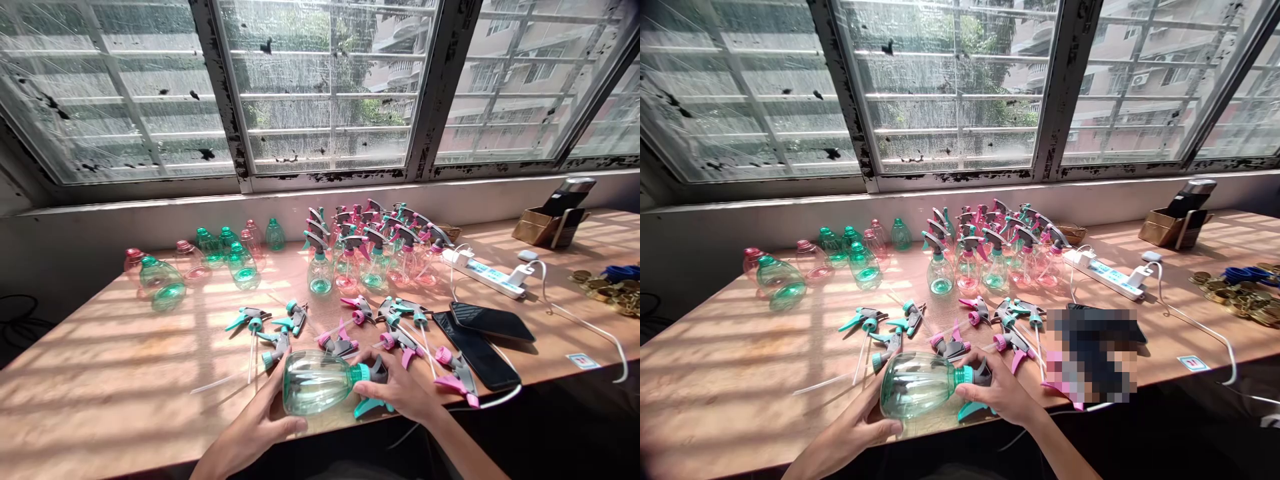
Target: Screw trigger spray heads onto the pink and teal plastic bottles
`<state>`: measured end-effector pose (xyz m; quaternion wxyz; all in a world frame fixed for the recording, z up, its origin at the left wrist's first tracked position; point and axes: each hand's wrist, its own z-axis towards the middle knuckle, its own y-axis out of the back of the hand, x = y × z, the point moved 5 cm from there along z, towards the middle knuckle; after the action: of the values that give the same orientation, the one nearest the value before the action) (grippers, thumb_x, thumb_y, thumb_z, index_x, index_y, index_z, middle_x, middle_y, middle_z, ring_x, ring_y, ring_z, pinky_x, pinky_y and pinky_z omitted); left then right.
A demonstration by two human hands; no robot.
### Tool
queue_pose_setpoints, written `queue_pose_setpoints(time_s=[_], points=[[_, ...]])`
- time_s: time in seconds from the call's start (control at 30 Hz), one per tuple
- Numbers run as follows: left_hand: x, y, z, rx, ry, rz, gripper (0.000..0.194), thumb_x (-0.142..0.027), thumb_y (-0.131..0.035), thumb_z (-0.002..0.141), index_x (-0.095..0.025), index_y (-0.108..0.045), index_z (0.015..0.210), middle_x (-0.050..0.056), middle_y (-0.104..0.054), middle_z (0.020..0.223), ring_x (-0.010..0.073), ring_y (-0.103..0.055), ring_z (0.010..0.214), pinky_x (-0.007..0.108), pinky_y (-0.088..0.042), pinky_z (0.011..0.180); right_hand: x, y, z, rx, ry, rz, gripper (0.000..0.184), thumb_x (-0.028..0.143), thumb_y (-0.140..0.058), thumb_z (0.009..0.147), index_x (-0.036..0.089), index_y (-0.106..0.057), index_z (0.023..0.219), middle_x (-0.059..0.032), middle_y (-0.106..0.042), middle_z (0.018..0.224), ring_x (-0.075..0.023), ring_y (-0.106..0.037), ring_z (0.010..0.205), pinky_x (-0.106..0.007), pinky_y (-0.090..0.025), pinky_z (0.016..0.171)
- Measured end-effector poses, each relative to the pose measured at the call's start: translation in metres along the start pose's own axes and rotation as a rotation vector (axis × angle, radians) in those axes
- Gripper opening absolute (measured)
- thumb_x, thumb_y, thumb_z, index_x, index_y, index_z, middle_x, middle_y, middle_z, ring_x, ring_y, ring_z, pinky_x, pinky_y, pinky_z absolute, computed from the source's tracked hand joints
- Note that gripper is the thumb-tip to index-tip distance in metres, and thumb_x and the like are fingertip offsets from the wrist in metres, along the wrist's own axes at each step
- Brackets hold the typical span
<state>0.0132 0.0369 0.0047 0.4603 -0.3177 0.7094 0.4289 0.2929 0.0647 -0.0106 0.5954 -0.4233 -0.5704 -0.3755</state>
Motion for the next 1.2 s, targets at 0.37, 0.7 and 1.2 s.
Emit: queue_pose_setpoints(time_s=[0.37,0.7,1.2], points=[[0.0,-0.004,0.004,0.035,-0.055,-0.106,0.115,-0.024,-0.078,0.083,-0.034,-0.012,0.177,0.0,-0.004,0.188,0.0333,-0.005,0.173,0.049,-0.01,0.14,-0.007,0.002,-0.002,-0.011,-0.036,-0.029,0.053,0.059,-0.092,0.079,0.021,-0.07,0.109,0.0021,-0.061,0.082,-0.018,-0.058,0.078,-0.029,-0.049,0.07],[-0.003,-0.007,0.001,0.045,-0.075,-0.158,0.113,-0.03,-0.076,0.089,-0.034,-0.006,0.177,0.001,-0.002,0.188,0.0328,-0.017,0.172,0.047,-0.025,0.138,-0.015,0.005,-0.002,-0.036,-0.043,-0.049,0.051,0.056,-0.091,0.081,0.021,-0.07,0.112,0.002,-0.062,0.083,-0.0188,-0.062,0.078,-0.03,-0.052,0.07],[-0.001,-0.004,0.001,0.024,-0.063,-0.143,0.111,-0.029,-0.08,0.086,-0.036,-0.015,0.176,-0.001,-0.007,0.188,0.0333,-0.01,0.173,0.051,-0.009,0.14,-0.02,0.006,-0.004,-0.044,-0.048,-0.041,0.053,0.058,-0.091,0.081,0.021,-0.07,0.112,0.0029,-0.061,0.082,-0.0182,-0.06,0.078,-0.03,-0.054,0.07]])
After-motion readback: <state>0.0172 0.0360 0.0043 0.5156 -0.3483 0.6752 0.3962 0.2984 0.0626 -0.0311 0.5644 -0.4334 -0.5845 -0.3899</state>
